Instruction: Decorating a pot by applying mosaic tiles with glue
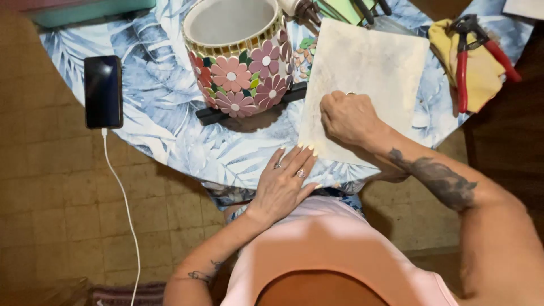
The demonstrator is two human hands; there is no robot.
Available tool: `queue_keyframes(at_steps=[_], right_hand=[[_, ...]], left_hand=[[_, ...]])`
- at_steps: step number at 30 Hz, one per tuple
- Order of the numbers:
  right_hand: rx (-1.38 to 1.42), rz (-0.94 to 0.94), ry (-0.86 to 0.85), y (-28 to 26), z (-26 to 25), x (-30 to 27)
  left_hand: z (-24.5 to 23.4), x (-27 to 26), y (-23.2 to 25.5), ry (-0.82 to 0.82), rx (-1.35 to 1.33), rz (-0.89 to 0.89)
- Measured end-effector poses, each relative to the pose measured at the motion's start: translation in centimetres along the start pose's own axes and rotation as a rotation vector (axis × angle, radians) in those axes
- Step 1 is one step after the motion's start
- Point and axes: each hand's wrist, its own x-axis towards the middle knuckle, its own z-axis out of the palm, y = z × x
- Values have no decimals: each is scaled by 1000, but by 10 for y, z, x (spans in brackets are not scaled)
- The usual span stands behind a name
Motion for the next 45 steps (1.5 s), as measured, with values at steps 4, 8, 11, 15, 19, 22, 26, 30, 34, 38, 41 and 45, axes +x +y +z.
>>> queue_keyframes(at_steps=[4,8,11,15,19,22,26,30,34,38,41,45], right_hand=[[-17,-92,-82,-19,-15,-10],[-102,-129,-32,0,-2,0],[-54,-170,-84,-17,-6,-19],[172,-56,-256,-17,-19,-26],[543,45,-43,0,-29,-29],[917,116,30,-13,-25,-42],[1349,145,70,-48,-24,-46],[1429,132,180,-68,-26,-42],[1415,96,247,-81,-43,-38],[1324,57,324,-74,-37,-40],[1435,121,360,-70,-33,-42],[2127,413,233,-79,-44,-42]], left_hand=[[2,-1,-1,-40,29,4],[2,0,-1,-66,67,35],[3,1,-2,-66,79,44],[-4,2,0,-51,57,44],[-29,14,1,50,-15,21],[-42,19,3,157,-87,-14],[-44,24,11,275,-270,-79],[-43,33,18,324,-584,-229],[-32,27,11,392,-642,-336],[-41,33,15,391,-837,-323],[-43,33,16,380,-1397,-256],[-47,31,10,371,-2097,-76]])
